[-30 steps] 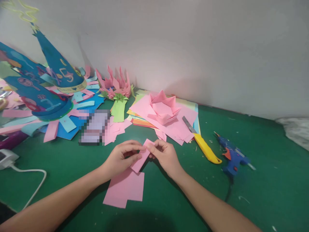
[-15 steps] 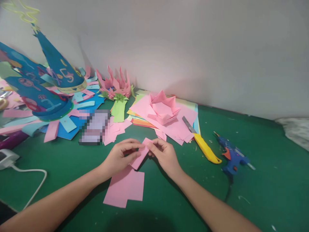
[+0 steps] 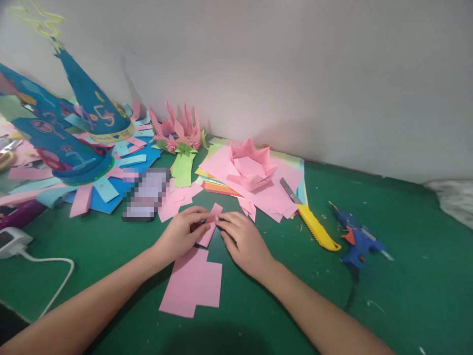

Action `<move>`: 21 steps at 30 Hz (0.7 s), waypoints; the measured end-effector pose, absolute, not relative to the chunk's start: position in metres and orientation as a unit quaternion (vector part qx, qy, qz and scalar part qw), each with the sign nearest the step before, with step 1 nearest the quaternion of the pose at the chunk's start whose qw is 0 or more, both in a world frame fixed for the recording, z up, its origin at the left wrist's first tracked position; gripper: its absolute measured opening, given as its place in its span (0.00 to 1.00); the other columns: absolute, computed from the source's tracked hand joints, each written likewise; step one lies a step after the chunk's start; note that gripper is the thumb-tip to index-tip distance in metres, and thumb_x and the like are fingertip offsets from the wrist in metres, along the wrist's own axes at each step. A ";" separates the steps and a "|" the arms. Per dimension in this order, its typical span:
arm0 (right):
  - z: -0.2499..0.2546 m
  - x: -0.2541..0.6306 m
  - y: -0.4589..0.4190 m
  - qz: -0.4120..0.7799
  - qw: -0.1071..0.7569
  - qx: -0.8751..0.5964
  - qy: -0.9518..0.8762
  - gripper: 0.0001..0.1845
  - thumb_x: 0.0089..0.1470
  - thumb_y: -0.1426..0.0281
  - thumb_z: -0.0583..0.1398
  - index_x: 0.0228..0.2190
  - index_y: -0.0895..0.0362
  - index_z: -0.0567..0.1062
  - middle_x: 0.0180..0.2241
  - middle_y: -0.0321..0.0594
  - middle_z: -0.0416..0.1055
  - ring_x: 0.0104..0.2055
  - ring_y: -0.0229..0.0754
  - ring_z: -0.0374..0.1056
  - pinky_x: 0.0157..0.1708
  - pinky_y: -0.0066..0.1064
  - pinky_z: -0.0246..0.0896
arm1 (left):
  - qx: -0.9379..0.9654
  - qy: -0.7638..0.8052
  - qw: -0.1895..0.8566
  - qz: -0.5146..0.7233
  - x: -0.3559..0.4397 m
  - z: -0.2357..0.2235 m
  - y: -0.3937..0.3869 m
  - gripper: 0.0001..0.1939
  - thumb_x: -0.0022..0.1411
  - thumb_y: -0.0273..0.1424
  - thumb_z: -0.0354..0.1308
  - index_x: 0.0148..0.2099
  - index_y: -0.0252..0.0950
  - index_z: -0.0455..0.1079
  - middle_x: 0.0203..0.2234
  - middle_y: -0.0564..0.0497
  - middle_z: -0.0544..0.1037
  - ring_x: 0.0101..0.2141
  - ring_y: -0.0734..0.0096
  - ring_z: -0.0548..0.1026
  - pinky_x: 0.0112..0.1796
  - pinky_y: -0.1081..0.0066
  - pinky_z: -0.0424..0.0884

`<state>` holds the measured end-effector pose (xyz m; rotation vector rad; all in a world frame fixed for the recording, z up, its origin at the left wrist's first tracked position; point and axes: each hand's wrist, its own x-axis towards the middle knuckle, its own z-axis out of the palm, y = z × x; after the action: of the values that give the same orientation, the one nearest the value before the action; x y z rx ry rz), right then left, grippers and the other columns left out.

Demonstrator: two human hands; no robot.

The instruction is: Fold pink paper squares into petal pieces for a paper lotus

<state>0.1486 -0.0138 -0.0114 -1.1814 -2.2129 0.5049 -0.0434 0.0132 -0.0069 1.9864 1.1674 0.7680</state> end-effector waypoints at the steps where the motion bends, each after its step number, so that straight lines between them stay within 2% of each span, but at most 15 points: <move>1: -0.012 0.149 -0.014 0.180 0.283 -0.440 -0.833 0.16 0.59 0.74 0.52 0.46 0.54 0.73 0.48 0.44 0.71 0.51 0.47 0.64 0.50 0.46 0.60 | 0.772 0.448 0.341 0.296 -0.044 -0.007 0.013 0.12 0.60 0.23 0.53 0.43 0.35 0.74 0.38 0.47 0.74 0.32 0.72 0.73 0.37 0.70 0.71; 16: -0.007 0.150 -0.013 0.133 0.236 -0.432 -0.860 0.16 0.58 0.75 0.52 0.47 0.55 0.73 0.48 0.44 0.71 0.50 0.47 0.64 0.50 0.45 0.62 | 0.831 0.432 0.247 0.249 -0.046 -0.008 0.011 0.11 0.63 0.24 0.49 0.40 0.34 0.73 0.37 0.48 0.70 0.34 0.71 0.72 0.37 0.70 0.71; 21: -0.001 0.152 -0.015 0.106 0.202 -0.402 -0.887 0.16 0.59 0.73 0.53 0.46 0.52 0.75 0.50 0.46 0.69 0.52 0.51 0.62 0.50 0.49 0.61 | 0.832 0.438 0.245 0.236 -0.046 -0.008 0.013 0.11 0.62 0.23 0.49 0.37 0.35 0.74 0.35 0.48 0.69 0.31 0.72 0.71 0.34 0.71 0.70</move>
<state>0.1517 -0.0151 -0.0009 -1.1233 -2.4755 0.2958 -0.0456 0.0135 -0.0084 2.2705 1.1967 0.6429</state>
